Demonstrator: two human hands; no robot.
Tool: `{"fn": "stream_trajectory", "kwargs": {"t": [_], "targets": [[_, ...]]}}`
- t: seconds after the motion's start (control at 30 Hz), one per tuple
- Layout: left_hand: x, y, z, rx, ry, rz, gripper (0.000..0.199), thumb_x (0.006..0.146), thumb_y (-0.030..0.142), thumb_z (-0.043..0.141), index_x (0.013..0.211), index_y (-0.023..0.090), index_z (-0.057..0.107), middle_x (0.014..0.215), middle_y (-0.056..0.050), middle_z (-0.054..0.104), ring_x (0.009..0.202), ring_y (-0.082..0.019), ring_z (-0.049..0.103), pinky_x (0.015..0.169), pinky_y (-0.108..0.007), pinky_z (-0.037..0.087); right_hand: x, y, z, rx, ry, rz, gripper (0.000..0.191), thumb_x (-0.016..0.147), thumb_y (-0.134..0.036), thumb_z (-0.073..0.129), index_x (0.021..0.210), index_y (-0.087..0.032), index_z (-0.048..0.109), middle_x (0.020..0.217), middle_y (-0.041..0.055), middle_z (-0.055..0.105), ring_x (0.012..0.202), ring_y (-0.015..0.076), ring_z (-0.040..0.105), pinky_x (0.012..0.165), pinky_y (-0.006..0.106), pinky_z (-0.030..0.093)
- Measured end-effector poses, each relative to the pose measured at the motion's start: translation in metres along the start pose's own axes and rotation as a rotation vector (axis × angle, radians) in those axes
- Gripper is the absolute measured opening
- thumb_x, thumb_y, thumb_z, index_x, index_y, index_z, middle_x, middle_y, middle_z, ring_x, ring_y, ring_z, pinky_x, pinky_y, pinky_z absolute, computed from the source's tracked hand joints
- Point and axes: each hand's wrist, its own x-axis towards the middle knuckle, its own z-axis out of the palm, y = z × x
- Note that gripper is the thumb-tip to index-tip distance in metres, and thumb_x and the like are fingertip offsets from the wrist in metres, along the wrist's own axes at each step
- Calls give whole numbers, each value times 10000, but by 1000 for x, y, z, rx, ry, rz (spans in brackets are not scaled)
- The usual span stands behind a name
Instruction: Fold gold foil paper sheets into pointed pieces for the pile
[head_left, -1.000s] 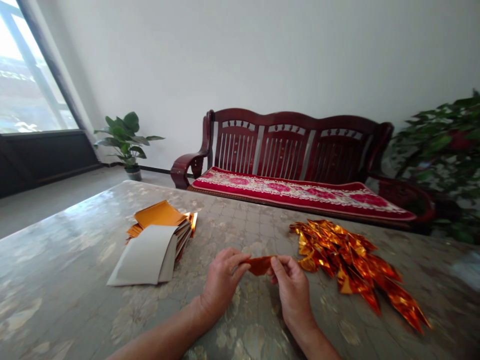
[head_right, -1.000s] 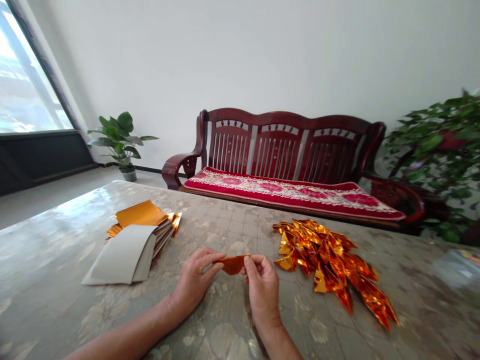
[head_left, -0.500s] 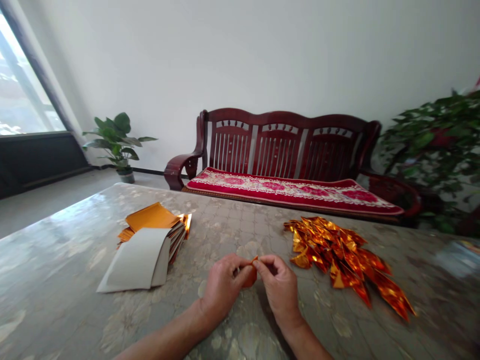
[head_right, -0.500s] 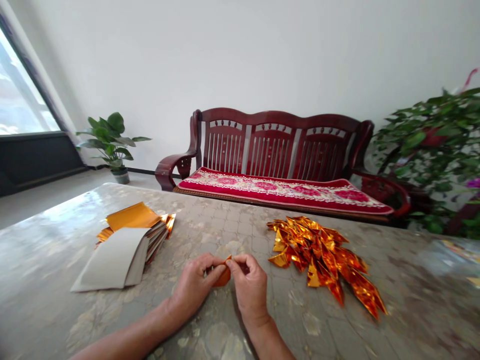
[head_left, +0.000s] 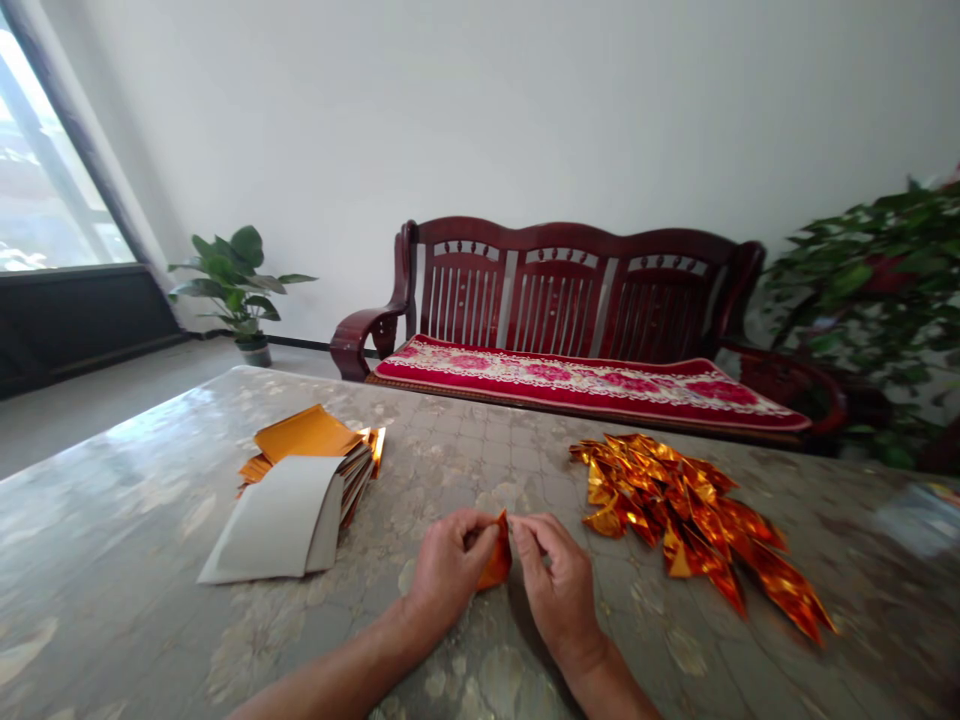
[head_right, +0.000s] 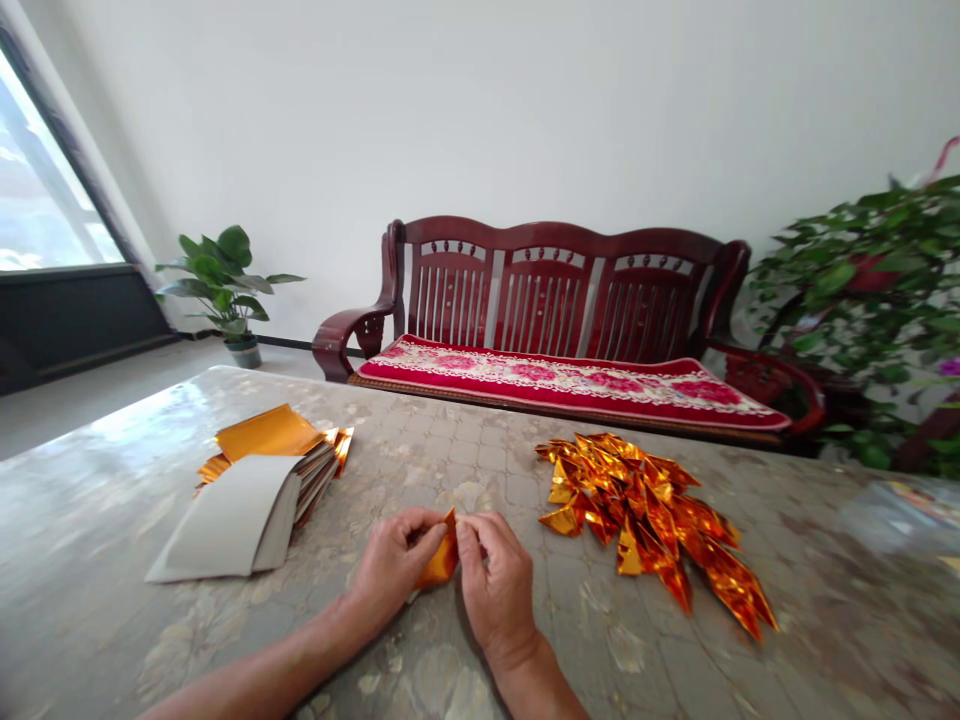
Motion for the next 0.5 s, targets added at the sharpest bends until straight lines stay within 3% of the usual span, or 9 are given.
{"fn": "stream_trajectory", "kwargs": {"t": [0.23, 0.5], "targets": [[0, -5, 2, 18, -8, -34, 258, 832, 304, 537, 743, 157, 730, 674, -8, 688, 633, -146, 591, 601, -224, 397, 1, 0, 1, 45, -8, 98, 224, 867, -372, 597, 756, -207, 699, 741, 27, 662, 687, 164, 598, 610, 237, 453], [0, -6, 3, -27, 5, -53, 250, 825, 308, 535, 688, 157, 679, 647, 6, 657, 636, -137, 578, 599, -216, 391, 2, 4, 3, 373, -86, 418, 372, 784, -546, 662, 719, -179, 670, 600, -9, 584, 549, 130, 501, 483, 216, 407]]}}
